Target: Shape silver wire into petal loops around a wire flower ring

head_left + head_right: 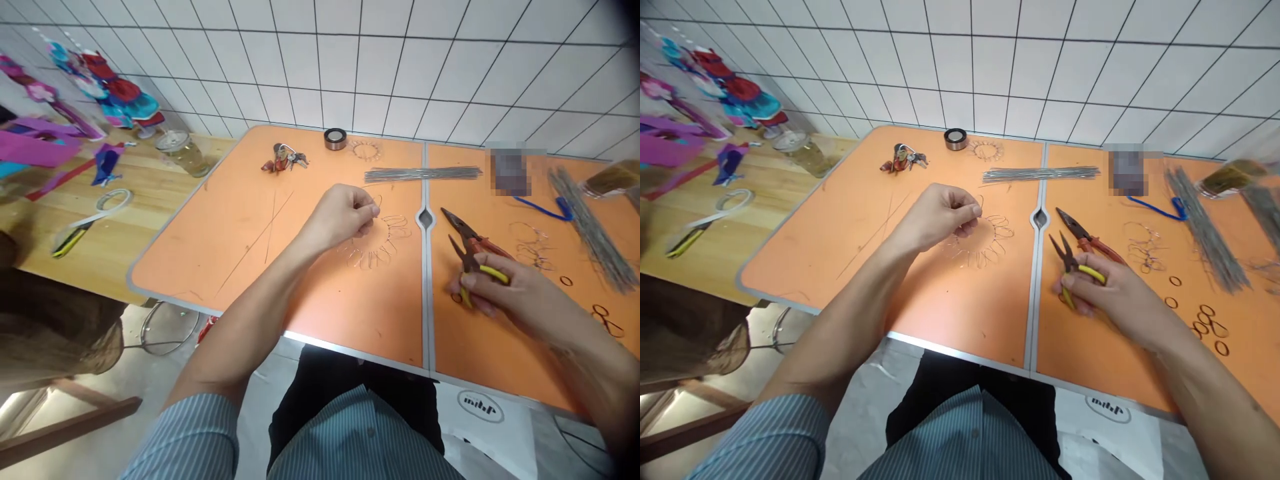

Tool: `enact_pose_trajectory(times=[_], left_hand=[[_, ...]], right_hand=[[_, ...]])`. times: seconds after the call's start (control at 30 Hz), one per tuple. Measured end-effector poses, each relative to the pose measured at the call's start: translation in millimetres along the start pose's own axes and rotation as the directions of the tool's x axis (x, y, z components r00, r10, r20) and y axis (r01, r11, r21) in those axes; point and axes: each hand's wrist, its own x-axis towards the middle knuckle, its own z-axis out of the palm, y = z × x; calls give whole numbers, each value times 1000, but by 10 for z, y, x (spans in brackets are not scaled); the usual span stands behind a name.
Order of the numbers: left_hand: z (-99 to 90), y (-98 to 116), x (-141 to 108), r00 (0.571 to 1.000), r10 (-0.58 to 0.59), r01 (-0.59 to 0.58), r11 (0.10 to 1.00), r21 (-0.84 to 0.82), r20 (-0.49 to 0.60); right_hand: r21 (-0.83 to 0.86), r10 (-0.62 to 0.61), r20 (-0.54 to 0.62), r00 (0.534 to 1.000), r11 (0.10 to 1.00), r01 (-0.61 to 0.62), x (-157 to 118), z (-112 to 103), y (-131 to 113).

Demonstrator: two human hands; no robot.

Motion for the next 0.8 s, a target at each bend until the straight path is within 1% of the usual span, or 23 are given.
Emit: enact_pose_trajectory(times=[0.03,0.07,0.13,0.2,0.23,0.3,0.33,0.4,0.47,0.5,0.57,0.63,0.73,0.8], left_hand=[[-2,6,-9,999,-22,24,999,-38,37],[-4,12,-17,997,-40,45,996,-75,66],[-11,20,-26,993,-69,81,990,-118,99],[-19,18,-20,988,-93,110,984,-142,120],[-22,13,-12,986,-104,123,981,-149,128],[-24,3,8,983,-124,145,977,-159,137],[-25,-2,18,982,-133,154,975,-161,136],[-25,-7,34,980,-152,172,971,-163,128],[-26,-8,42,978,-164,183,970,-161,128],[-27,-8,43,978,-166,186,969,-161,130],[-29,-8,43,976,-170,191,967,-167,134],[-30,-12,43,974,-181,203,964,-172,135],[-29,-21,46,971,-198,219,961,-167,133],[-27,-27,49,971,-199,218,964,-154,134]], right_hand=[[94,3,41,999,996,-7,22,-21,-17],[140,13,23,1000,990,-16,51,-34,-55],[42,-1,1,1000,999,1,137,-29,-189],[-128,-86,-61,994,989,77,265,10,-354],[-223,-159,-87,984,965,136,344,39,-427],[-452,-328,-110,938,857,247,516,99,-521],[-540,-404,-92,910,788,295,603,126,-540],[-678,-572,-76,816,630,378,753,159,-535],[-777,-661,-45,749,494,390,856,168,-514],[-814,-680,-29,732,441,378,887,167,-509],[-866,-683,-3,731,367,340,912,165,-523],[-896,-665,19,747,319,307,906,173,-556],[-919,-631,43,774,279,279,887,196,-590],[-926,-638,54,768,256,277,885,207,-581]])
